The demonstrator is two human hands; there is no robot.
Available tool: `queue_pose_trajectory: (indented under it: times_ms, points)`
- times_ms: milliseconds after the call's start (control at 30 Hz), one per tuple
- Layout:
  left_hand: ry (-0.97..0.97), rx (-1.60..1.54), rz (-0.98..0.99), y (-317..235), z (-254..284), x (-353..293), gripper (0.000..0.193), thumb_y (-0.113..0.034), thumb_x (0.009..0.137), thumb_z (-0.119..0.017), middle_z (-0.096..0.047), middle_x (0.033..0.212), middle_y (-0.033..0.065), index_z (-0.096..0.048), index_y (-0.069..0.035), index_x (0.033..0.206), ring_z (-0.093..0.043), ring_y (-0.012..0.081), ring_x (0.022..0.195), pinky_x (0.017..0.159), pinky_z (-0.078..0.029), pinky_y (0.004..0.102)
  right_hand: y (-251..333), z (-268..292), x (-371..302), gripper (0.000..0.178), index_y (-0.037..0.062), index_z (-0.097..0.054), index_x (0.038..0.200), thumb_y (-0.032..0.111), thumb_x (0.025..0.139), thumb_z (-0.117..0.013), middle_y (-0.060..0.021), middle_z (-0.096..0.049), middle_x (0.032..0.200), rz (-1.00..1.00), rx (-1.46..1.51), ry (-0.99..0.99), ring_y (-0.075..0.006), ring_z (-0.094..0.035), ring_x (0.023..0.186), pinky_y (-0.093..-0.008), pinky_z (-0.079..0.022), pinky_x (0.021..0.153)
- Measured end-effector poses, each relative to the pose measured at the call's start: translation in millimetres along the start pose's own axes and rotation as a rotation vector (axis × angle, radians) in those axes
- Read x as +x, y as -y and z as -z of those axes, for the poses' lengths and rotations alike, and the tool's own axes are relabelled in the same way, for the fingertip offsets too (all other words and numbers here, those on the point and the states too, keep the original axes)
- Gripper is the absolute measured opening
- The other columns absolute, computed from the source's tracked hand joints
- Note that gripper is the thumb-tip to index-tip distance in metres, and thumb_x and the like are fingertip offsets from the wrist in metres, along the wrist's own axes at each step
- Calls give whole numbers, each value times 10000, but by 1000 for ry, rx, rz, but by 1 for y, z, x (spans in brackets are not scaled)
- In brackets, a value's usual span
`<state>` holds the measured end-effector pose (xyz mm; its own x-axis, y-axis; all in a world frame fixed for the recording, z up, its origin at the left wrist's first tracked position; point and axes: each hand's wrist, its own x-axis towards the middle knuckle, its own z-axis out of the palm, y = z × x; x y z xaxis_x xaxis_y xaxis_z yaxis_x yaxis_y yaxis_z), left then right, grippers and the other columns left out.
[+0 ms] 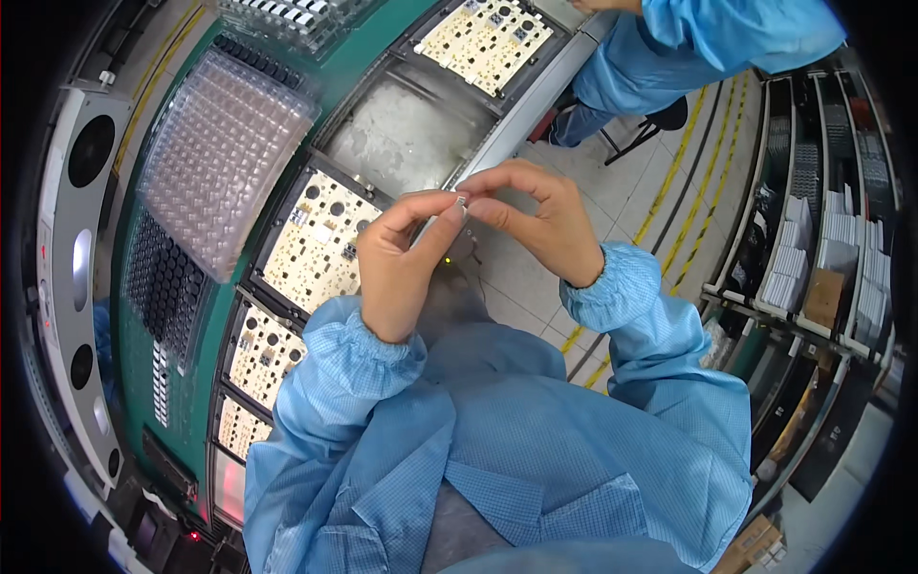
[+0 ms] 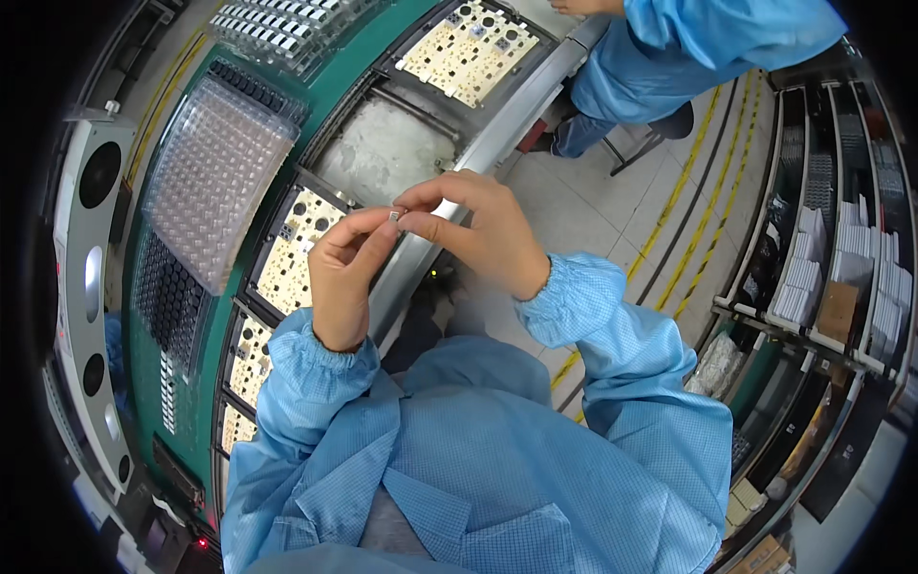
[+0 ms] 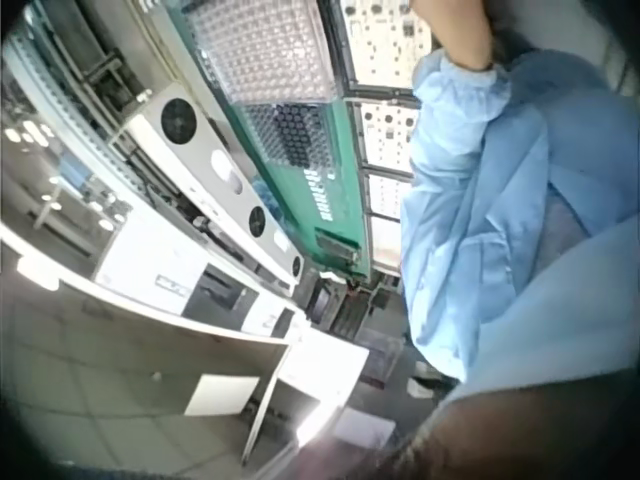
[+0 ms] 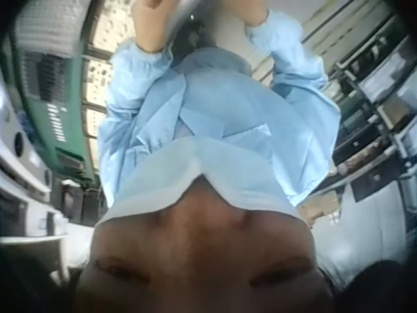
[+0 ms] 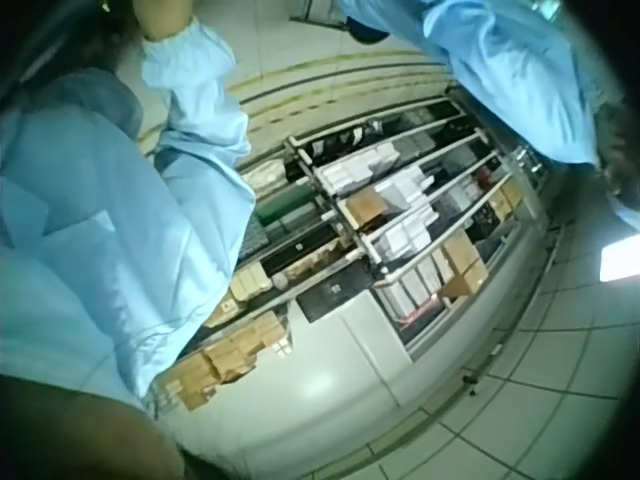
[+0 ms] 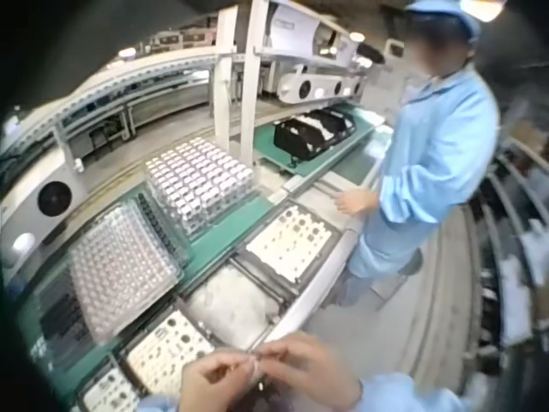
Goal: Assembling electronic components and applying labels to printed circuit boards on an industrial production line.
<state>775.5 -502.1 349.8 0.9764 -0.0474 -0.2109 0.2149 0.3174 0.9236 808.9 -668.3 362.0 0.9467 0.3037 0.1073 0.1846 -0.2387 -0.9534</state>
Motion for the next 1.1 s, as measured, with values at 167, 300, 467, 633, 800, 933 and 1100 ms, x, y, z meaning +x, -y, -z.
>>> queue_pose_trajectory:
  times_ms: [167, 300, 467, 633, 800, 933, 1100]
  points:
    - [-1, 161, -51, 1, 33, 28, 135, -22, 824, -620, -641, 943, 51, -648, 17, 951, -572, 87, 860, 759, -430, 204, 1, -14, 38, 125, 86, -670, 839, 104, 724, -715, -18, -646, 816, 133, -364, 6, -170, -579, 795, -303, -381, 771]
    - [20, -48, 132, -3, 41, 65, 181, -35, 834, -607, -639, 962, 55, -640, 34, 998, -577, 91, 879, 787, -446, 208, -13, -11, 81, 147, 99, -646, 786, 88, 668, -734, -5, -625, 785, 433, -593, 24, -187, -563, 763, -302, -364, 738]
    - [10, -18, 131, 1, 42, 123, 231, -84, 885, -552, -638, 999, 58, -612, 24, 1080, -565, 96, 926, 842, -418, 222, -36, 12, 154, 146, 95, -623, 798, 71, 682, -709, 0, -608, 779, 402, -576, 223, -192, -560, 758, -305, -362, 739]
    - [-54, -250, 176, -2, 16, 190, 250, -109, 899, -532, -642, 1024, 85, -602, 32, 1093, -584, 144, 963, 885, -418, 258, -84, 50, 212, 119, 33, -598, 850, 9, 748, -655, -46, -608, 829, -1, -62, 197, -159, -567, 807, -271, -415, 752]
    - [-248, -83, 199, 1, -22, 246, 197, -89, 887, -555, -650, 975, 31, -640, -2, 1042, -573, 70, 868, 748, -437, 205, -115, 98, 283, 119, 28, -653, 869, -2, 754, -661, -60, -624, 858, 83, -48, 377, -159, -577, 813, -259, -434, 738]
    - [-250, 121, 79, 3, -50, 279, 146, -19, 837, -577, -647, 871, 48, -663, -2, 954, -576, 94, 787, 730, -445, 227, -134, 131, 313, 161, 87, -675, 843, 56, 694, -728, -18, -629, 823, 271, -180, 584, -186, -572, 778, -293, -407, 732]
    - [-176, 266, 227, 10, -57, 303, 119, -9, 843, -580, -622, 857, 51, -648, 31, 933, -557, 92, 816, 751, -431, 217, -166, 144, 331, 176, 112, -662, 808, 77, 654, -738, -7, -602, 790, 425, -264, 654, -190, -551, 738, -299, -397, 678]
